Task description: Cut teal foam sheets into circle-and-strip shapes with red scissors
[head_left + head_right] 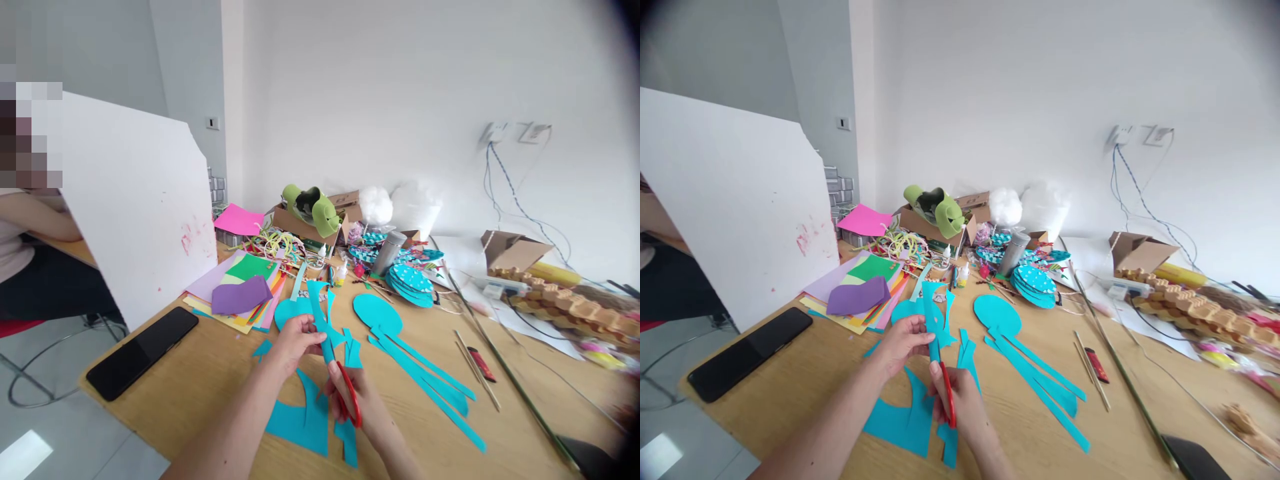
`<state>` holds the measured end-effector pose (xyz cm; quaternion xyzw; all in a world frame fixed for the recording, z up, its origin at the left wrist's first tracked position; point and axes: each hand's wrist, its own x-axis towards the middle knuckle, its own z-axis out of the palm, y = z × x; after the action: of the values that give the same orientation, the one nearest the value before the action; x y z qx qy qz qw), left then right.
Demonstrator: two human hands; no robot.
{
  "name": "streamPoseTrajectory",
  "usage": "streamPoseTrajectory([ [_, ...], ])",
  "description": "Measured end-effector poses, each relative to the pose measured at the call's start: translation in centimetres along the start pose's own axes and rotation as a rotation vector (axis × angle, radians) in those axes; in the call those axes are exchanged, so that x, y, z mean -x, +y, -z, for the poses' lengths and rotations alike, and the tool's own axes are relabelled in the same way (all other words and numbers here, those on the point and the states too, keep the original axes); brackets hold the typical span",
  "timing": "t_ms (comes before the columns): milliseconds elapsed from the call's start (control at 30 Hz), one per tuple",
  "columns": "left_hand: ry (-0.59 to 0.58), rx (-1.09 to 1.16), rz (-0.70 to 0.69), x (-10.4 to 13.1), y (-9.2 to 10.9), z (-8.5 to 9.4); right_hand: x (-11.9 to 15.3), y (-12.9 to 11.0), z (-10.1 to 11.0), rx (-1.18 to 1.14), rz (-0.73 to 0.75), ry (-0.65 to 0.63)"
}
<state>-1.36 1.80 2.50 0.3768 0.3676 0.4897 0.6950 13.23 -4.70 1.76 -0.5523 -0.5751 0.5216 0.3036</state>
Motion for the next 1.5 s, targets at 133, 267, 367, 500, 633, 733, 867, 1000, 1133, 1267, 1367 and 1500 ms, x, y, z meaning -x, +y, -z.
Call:
streamPoseTrajectory([
  [133, 0.018, 0.006, -0.007, -0.1, -0.3, 0.0, 0.0, -0.1, -0.1, 0.008, -0.009, 0.001],
  [267, 0.022, 0.008, -0.009, -0.2, -0.5, 0.0, -0.1, 0.1, -0.2, -0.005, -0.019, 0.009],
  [367, 0.014, 0.007, -0.011, -0.2, -0.5, 0.0, -0.2, 0.3, -0.3, -0.010, -0.025, 0.010],
  [500, 0.012, 0.005, -0.006, -0.1, -0.4, 0.0, -0.4, 0.6, -0.3, -0.015, -0.028, 0.009],
  [633, 0.021, 0.012, -0.003, 0.0, -0.3, -0.1, -0.7, 1.0, -0.4, -0.024, -0.023, 0.019],
  [733, 0.017, 0.013, 0.002, 0.0, -0.3, 0.0, -1.0, 1.3, -0.4, -0.037, -0.031, 0.028],
  [867, 0.024, 0.016, 0.010, -0.1, -0.5, -0.1, -1.0, 1.3, -0.3, -0.024, -0.031, 0.021],
  [1000, 0.005, 0.021, 0.020, -0.1, -0.5, -0.2, -0.8, 1.1, -0.3, -0.026, -0.025, 0.019],
  [1133, 0.007, 0.015, 0.030, 0.0, -0.4, -0.3, -0.7, 0.8, -0.3, -0.018, -0.046, 0.030],
  [1267, 0.017, 0.027, 0.037, -0.1, -0.4, -0.3, -0.6, 0.3, -0.3, -0.012, -0.064, 0.038],
  [1367, 0.021, 0.032, 0.043, -0.1, -0.6, -0.2, -0.5, 0.2, -0.3, -0.018, -0.065, 0.032],
  [1500, -0.035, 0.003, 0.056, -0.1, -0.7, -0.1, -0.5, 0.3, -0.2, -0.027, -0.047, 0.017],
])
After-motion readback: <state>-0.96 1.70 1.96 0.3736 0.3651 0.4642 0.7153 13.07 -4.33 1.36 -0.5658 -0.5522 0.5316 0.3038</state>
